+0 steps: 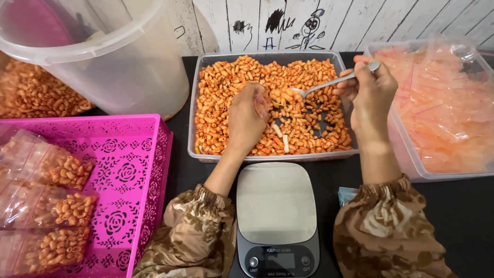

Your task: Manually portioning snacks into small plastic bags using a spoon and a digital scale for weight verification.

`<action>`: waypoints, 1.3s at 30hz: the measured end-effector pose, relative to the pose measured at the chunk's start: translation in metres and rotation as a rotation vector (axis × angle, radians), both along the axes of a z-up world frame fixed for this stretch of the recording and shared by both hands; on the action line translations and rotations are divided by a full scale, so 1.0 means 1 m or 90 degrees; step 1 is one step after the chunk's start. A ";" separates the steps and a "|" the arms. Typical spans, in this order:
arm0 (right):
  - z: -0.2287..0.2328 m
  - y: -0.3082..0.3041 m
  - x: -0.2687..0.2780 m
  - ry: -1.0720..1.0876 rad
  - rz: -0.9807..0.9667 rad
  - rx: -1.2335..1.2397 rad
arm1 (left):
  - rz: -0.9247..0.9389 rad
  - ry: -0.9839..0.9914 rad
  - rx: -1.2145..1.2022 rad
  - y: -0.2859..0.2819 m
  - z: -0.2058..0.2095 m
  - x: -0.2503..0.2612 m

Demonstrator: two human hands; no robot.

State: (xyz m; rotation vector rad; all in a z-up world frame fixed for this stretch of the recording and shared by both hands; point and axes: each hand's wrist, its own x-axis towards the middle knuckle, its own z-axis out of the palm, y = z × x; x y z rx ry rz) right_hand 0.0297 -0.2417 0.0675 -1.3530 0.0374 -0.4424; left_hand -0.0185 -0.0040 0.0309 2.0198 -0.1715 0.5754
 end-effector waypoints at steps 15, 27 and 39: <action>0.040 0.065 -0.079 -0.444 0.074 -0.404 | -0.097 0.067 -0.104 -0.008 0.006 -0.004; 0.018 0.011 -0.021 -0.267 -0.066 -0.154 | -0.250 0.100 -0.463 -0.001 0.014 0.000; -0.049 -0.006 0.017 -0.057 0.031 -0.060 | -0.182 0.093 -0.456 -0.003 0.014 -0.002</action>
